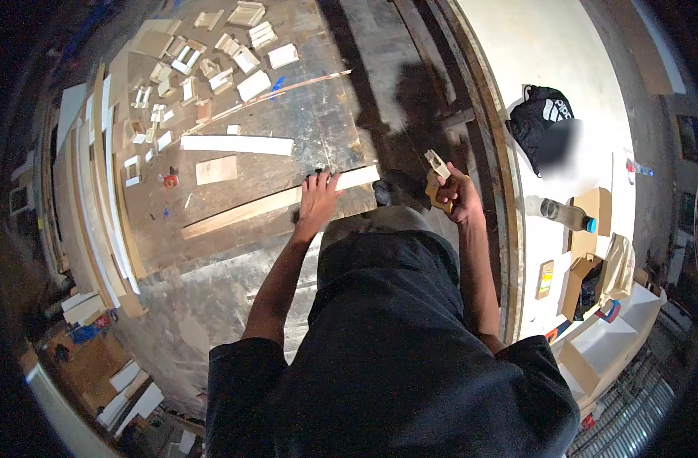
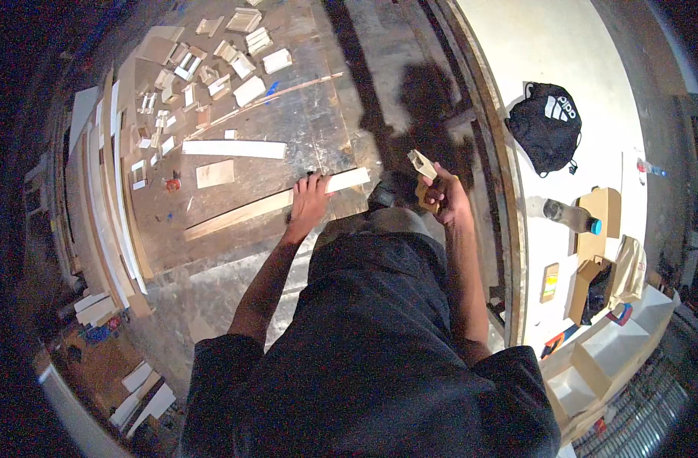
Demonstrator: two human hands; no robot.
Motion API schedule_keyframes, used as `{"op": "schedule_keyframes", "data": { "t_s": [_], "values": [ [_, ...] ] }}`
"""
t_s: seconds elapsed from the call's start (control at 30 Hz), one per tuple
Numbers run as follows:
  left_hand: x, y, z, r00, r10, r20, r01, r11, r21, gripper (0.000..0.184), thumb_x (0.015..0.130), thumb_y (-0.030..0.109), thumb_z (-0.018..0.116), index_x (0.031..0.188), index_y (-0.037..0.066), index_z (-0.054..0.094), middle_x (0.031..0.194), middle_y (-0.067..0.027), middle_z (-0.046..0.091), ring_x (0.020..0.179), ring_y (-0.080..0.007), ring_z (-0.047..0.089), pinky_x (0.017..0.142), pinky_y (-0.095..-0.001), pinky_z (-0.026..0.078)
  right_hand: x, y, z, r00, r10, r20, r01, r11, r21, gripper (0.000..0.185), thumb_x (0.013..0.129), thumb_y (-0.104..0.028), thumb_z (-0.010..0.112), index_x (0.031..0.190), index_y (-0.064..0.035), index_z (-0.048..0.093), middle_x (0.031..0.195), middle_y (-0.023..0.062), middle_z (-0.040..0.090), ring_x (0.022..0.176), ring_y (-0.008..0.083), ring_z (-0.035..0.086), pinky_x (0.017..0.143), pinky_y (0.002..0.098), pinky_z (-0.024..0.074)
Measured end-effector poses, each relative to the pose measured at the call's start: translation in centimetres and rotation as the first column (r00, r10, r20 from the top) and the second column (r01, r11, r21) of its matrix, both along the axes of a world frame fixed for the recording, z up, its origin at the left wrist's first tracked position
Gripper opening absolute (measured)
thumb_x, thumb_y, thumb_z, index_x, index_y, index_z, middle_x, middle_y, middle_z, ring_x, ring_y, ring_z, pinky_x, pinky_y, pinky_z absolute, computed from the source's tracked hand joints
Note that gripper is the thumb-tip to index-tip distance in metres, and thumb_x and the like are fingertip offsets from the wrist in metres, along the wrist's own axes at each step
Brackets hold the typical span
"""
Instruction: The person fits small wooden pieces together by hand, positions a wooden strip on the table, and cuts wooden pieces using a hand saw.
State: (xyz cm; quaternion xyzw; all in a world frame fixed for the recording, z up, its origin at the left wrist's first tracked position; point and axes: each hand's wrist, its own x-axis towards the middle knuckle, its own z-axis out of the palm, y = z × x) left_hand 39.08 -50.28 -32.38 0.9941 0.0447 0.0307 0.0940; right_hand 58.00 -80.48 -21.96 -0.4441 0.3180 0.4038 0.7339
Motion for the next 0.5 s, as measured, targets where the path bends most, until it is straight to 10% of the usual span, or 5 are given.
{"op": "schedule_keyframes", "data": {
  "t_s": [0.13,0.27,0.5],
  "values": [
    [1.6,-1.5,3.5,0.997,0.08,0.006,-0.079,0.995,-0.067,0.052,0.091,0.036,0.069,0.134,0.011,0.057,0.133,-0.0136,0.054,0.113,-0.0316,0.053,0.095,-0.0486,0.041,-0.3,0.6,1.3,1.0,-0.006,-0.028,0.009,0.995,0.102,0.026,0.098,-0.033,0.065,0.103,-0.0072,0.063,0.076,0.0025,0.068,0.04,0.0048,0.035,0.039,0.0228,0.0352],
    [7.6,-5.8,14.0,0.99,0.034,0.137,0.088,0.613,-0.785,0.071,0.076,0.036,0.085,0.137,0.01,0.057,0.14,-0.0155,0.05,0.132,-0.038,0.048,0.111,-0.0471,0.04,-1.0,1.5,2.8,0.999,0.045,0.001,-0.045,0.997,0.064,0.026,0.099,-0.033,0.063,0.102,-0.0075,0.063,0.074,0.0001,0.065,0.041,0.0043,0.037,0.039,0.0218,0.0352],
    [12.7,-6.8,17.1,0.936,-0.228,0.27,0.352,0.545,-0.761,0.041,0.081,0.015,0.079,0.12,0.01,0.067,0.119,-0.0079,0.065,0.11,-0.0284,0.066,0.095,-0.0388,0.055,-1.5,2.5,4.3,0.992,0.099,0.085,-0.094,0.994,-0.052,0.024,0.098,-0.034,0.063,0.099,-0.0096,0.064,0.068,-0.0027,0.061,0.043,0.0047,0.039,0.039,0.022,0.0348]
  ]
}}
